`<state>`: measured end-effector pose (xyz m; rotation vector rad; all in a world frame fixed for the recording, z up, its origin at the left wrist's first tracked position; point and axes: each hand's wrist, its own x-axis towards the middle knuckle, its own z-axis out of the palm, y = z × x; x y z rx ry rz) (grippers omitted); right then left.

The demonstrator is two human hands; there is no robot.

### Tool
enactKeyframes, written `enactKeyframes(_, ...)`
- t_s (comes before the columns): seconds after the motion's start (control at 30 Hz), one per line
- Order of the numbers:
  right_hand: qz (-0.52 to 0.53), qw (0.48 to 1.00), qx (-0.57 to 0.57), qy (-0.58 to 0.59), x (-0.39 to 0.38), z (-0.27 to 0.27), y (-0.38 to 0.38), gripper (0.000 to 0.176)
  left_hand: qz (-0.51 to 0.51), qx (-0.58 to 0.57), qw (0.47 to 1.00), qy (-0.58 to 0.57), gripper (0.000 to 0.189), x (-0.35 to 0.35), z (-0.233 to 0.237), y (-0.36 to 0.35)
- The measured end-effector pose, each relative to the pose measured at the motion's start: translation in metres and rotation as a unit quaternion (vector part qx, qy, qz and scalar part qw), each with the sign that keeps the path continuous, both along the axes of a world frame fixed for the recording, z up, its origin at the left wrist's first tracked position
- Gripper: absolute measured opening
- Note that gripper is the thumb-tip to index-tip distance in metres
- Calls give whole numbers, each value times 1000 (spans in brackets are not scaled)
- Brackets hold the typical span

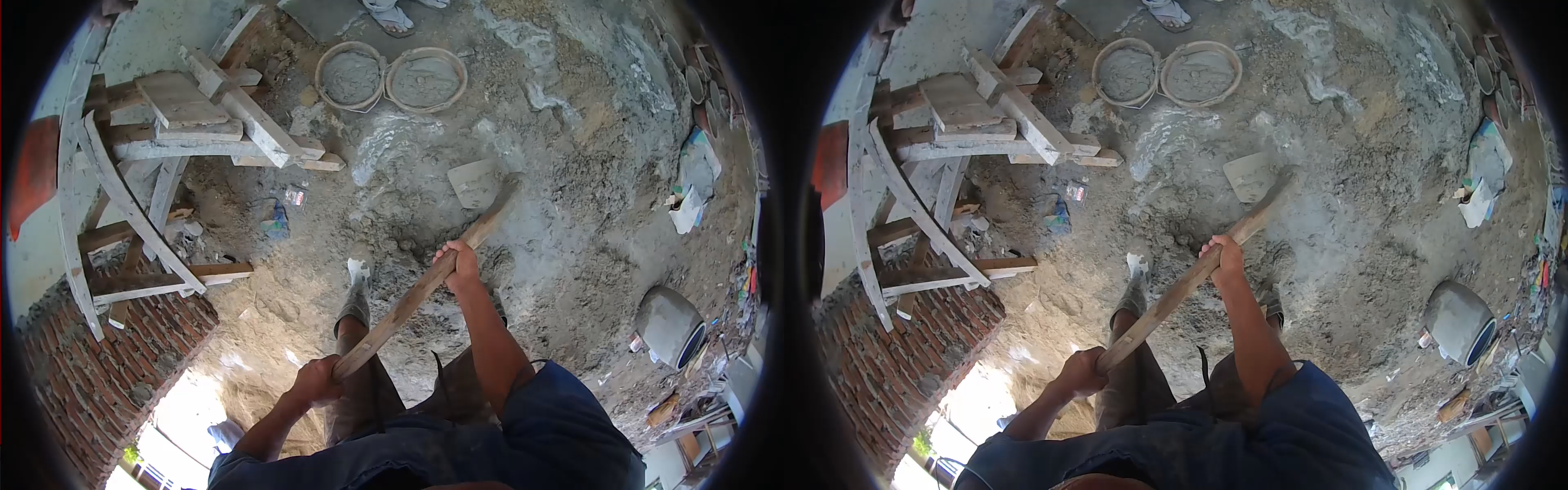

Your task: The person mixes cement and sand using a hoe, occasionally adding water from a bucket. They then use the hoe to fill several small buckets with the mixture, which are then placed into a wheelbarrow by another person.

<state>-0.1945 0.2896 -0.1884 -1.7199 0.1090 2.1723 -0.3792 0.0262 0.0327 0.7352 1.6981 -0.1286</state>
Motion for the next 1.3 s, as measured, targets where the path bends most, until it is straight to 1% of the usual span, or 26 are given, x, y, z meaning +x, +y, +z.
enactKeyframes(0.07, -27, 999, -2, -18, 30, -22, 23, 10, -5, -19, 1000, -6, 37, 25, 0, 53)
enactKeyframes(0.13, 145, 986, 43, -75, 62, -26, 38, 35, 14, -54, 998, -27, 40, 59, 9, 109)
enactKeyframes(0.17, 241, 966, 69, -59, 82, 11, 60, 46, -20, -48, 998, -27, 40, 77, 16, 135)
enactKeyframes(0.2, 337, 935, 99, -46, 107, 64, 88, 59, 0, -57, 998, -29, 39, 97, 26, 158)
enactKeyframes(0.23, 315, 928, 197, 1, 140, 92, 106, 58, 19, -62, 997, -31, 38, 114, 34, 180)
enactKeyframes(0.3, 262, 889, 366, 86, 207, 169, 151, 60, -21, -19, 999, -43, 32, 138, 33, 209)
enactKeyframes(0.33, 238, 858, 437, 129, 244, 223, 176, 61, 14, -68, 997, -24, 28, 153, 40, 229)
enactKeyframes(0.37, 224, 857, 448, 121, 279, 272, 197, 61, 53, -115, 992, -3, 25, 166, 46, 248)
enactKeyframes(0.47, 184, 681, 684, 189, 377, 414, 230, 59, 3, -123, 992, -15, 17, 196, 47, 313)
enactKeyframes(0.5, 124, 650, 723, 200, 393, 450, 230, 46, -1, -127, 992, -21, 15, 203, 42, 333)
enactKeyframes(0.53, 63, 615, 757, 213, 405, 487, 228, 35, 10, -143, 989, -43, 16, 181, -6, 329)
enactKeyframes(0.57, 72, 643, 743, 172, 424, 541, 225, 29, -31, -152, 987, -31, 19, 212, 30, 371)
enactKeyframes(0.6, 126, 538, 824, 129, 443, 558, 230, 31, 21, -196, 980, -36, 19, 214, 25, 386)
enactKeyframes(0.7, 130, 504, 829, 205, 480, 587, 226, 37, 5, -210, 978, -3, 17, 218, 20, 407)
enactKeyframes(0.8, 124, 511, 838, 145, 514, 597, 250, 36, -60, -239, 968, 38, 18, 233, 31, 419)
enactKeyframes(0.87, 109, 518, 841, 115, 526, 599, 279, 35, -49, -219, 974, -27, 19, 217, 5, 406)
enactKeyframes(0.9, 108, 519, 841, 109, 530, 598, 301, 35, -61, -252, 966, -6, 18, 227, -1, 398)
enactKeyframes(0.97, 120, 514, 843, 108, 548, 594, 340, 34, -36, -276, 960, 40, 15, 252, 2, 405)
enactKeyframes(1.0, 128, 511, 842, 117, 555, 594, 361, 34, -22, -272, 961, 39, 15, 278, 25, 425)
enactKeyframes(1.03, 134, 509, 843, 112, 564, 595, 381, 34, -32, -240, 970, 16, 15, 276, 9, 420)
enactKeyframes(1.07, 135, 513, 841, 106, 574, 597, 403, 33, 26, -224, 974, 36, 13, 278, -30, 419)
enactKeyframes(1.1, 129, 527, 834, 100, 583, 599, 424, 33, 76, -235, 967, 62, 12, 299, -26, 412)
enactKeyframes(1.13, 127, 529, 834, 99, 594, 600, 441, 33, 75, -248, 964, 58, 12, 312, -19, 412)
enactKeyframes(1.17, 122, 524, 837, 98, 609, 600, 454, 33, 90, -246, 964, 34, 12, 314, -21, 442)
enactKeyframes(1.27, 76, 534, 836, 98, 656, 602, 483, 33, 102, -276, 955, -48, 11, 350, 23, 526)
enactKeyframes(1.3, 83, 533, 834, 117, 684, 599, 496, 37, 85, -293, 952, 34, 10, 369, 10, 537)
